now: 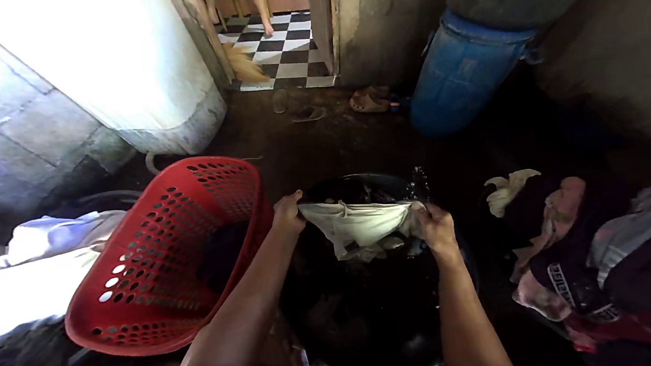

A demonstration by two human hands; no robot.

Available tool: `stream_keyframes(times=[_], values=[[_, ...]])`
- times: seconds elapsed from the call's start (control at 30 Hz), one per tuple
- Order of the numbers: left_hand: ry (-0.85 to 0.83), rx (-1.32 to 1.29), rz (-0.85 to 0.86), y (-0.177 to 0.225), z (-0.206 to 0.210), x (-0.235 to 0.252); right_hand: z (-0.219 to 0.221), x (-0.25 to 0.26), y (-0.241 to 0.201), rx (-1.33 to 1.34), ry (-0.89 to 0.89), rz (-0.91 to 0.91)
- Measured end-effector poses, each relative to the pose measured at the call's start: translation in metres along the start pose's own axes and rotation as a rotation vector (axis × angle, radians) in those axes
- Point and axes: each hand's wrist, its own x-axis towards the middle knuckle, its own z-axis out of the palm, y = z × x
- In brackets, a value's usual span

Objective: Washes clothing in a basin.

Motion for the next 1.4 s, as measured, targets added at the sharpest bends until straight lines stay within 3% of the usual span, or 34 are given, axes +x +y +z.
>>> stream_keyframes(times=[0.1,0.17,0.3,0.37,0.43,0.53,0.67,0.8,1.0,1.1,1.2,1.27,1.33,1.4], values=[[-0.075,0.131,0.057,-0.008,-0.001,-0.002,0.011,-0.003,-0.015,0.544,0.166,0.161],[-0.266,0.371,0.117,-0.025,-0.007,-0.001,0.018,-0.003,-0.022,0.807,0.208,0.261],[-0.679,1.254,0.200,-0.061,-0.014,-0.006,0.034,-0.004,-0.029,1.024,0.253,0.330],[-0.826,1.493,0.162,-0.086,-0.017,-0.018,0.040,-0.007,-0.035,1.083,0.273,0.363],[-0.861,1.590,0.078,-0.105,-0.014,-0.033,0.043,-0.014,-0.048,1.137,0.277,0.370],[-0.848,1.539,0.057,-0.124,-0.006,-0.046,0.042,-0.027,-0.073,1.256,0.266,0.338],[-0.745,1.185,0.089,-0.131,0.001,-0.048,0.035,-0.045,-0.103,1.384,0.233,0.276],[-0.564,1.054,0.216,-0.104,0.004,-0.038,0.018,-0.043,-0.105,1.356,0.281,0.189],[-0.438,0.802,0.107,-0.053,-0.003,-0.010,-0.017,-0.007,-0.062,1.413,0.443,0.441],[-0.401,0.744,0.092,-0.052,-0.004,-0.006,-0.011,0.003,-0.017,1.263,0.532,0.504],[-0.416,0.714,0.137,-0.055,-0.002,-0.010,0.006,0.001,0.030,0.869,0.508,0.599],[-0.474,0.707,0.183,-0.059,-0.001,-0.011,0.018,-0.004,0.053,0.428,0.400,0.607],[-0.543,0.724,0.242,-0.062,0.003,-0.013,0.023,-0.009,0.059,0.037,0.183,0.546],[-0.614,0.755,0.270,-0.061,0.007,-0.021,0.033,-0.014,0.054,-0.045,-0.044,0.437]])
